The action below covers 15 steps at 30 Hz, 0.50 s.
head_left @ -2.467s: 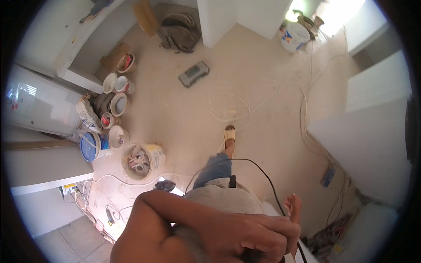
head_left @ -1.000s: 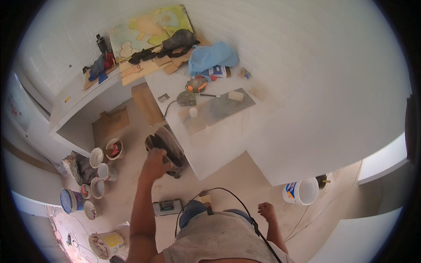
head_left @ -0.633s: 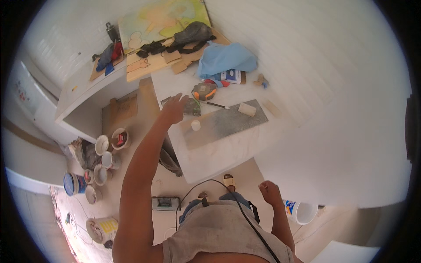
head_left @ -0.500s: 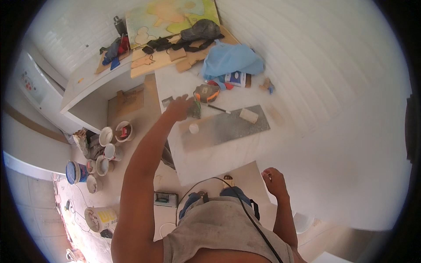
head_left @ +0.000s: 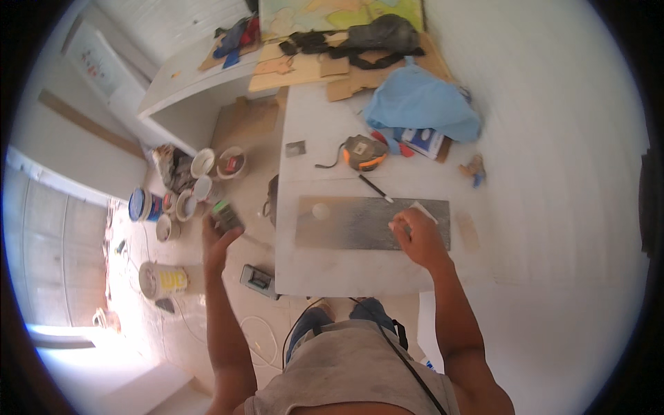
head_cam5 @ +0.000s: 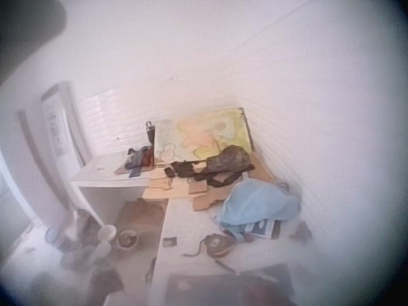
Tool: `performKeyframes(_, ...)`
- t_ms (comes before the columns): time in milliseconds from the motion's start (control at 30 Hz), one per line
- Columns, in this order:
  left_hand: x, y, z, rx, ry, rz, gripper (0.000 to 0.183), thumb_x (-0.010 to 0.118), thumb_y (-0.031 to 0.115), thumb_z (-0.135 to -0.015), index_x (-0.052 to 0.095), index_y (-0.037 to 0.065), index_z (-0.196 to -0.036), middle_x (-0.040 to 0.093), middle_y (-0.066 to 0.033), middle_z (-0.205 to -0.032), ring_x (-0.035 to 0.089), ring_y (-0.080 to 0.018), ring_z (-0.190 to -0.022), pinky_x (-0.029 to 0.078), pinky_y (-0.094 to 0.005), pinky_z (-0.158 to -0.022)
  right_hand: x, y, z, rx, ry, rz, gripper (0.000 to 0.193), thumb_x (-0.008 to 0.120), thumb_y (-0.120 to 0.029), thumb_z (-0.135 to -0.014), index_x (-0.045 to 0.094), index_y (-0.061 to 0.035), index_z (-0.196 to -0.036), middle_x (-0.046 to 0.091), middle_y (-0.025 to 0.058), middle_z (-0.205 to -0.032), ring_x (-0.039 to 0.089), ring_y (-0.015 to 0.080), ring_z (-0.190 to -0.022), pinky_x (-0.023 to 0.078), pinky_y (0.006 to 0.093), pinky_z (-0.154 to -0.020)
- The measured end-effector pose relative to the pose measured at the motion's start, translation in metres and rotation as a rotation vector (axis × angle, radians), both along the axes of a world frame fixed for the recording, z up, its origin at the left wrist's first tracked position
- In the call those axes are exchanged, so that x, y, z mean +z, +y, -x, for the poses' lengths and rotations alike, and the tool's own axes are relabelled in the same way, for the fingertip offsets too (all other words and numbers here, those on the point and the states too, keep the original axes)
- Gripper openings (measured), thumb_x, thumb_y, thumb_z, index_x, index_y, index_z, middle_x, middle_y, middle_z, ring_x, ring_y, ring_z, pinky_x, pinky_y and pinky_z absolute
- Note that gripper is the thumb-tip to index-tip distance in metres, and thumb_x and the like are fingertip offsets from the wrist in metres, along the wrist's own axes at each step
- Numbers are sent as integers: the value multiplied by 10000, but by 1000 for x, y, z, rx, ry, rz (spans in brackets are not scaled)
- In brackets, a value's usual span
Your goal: The person sits on the floor, opens a toolbox, and attaches a drill bit to a power drill. They then stand, walk across the room, and use a tape measure and marker to measure and mark a concrete wall.
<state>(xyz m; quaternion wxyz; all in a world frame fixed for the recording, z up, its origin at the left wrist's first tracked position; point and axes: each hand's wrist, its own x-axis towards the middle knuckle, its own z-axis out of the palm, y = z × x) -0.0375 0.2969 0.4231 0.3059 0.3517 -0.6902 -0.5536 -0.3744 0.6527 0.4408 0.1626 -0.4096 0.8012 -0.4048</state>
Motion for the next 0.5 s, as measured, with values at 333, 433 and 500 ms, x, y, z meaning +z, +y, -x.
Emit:
performKeyframes(333,-46,247,-305,672,689,-663,618,788,258,-846,545,128,-1399,665,-141,-1264,649,-348,-1159,501,-535,-1064,-68,-126,50,93,598,-420,231,650,-240,-920,684,-25,-998,668,210,-1077,638,390,-1030,510,499,-904)
performKeyframes(433,-55,295,-322,865,844,-694,507,725,271,-927,564,105,-1378,678,-145,-1235,659,-354,-1149,524,-533,-1040,-90,-128,73,114,652,-447,223,648,-234,-912,682,-36,-1007,668,200,-1091,642,395,-1026,508,503,-904)
performKeyframes(500,-66,314,-336,951,880,-708,473,694,285,-955,570,89,-1367,681,-146,-1225,664,-350,-1138,532,-528,-1025,-73,-124,63,91,621,-409,194,651,-174,-903,651,-32,-1034,663,190,-1078,638,400,-1018,504,494,-893)
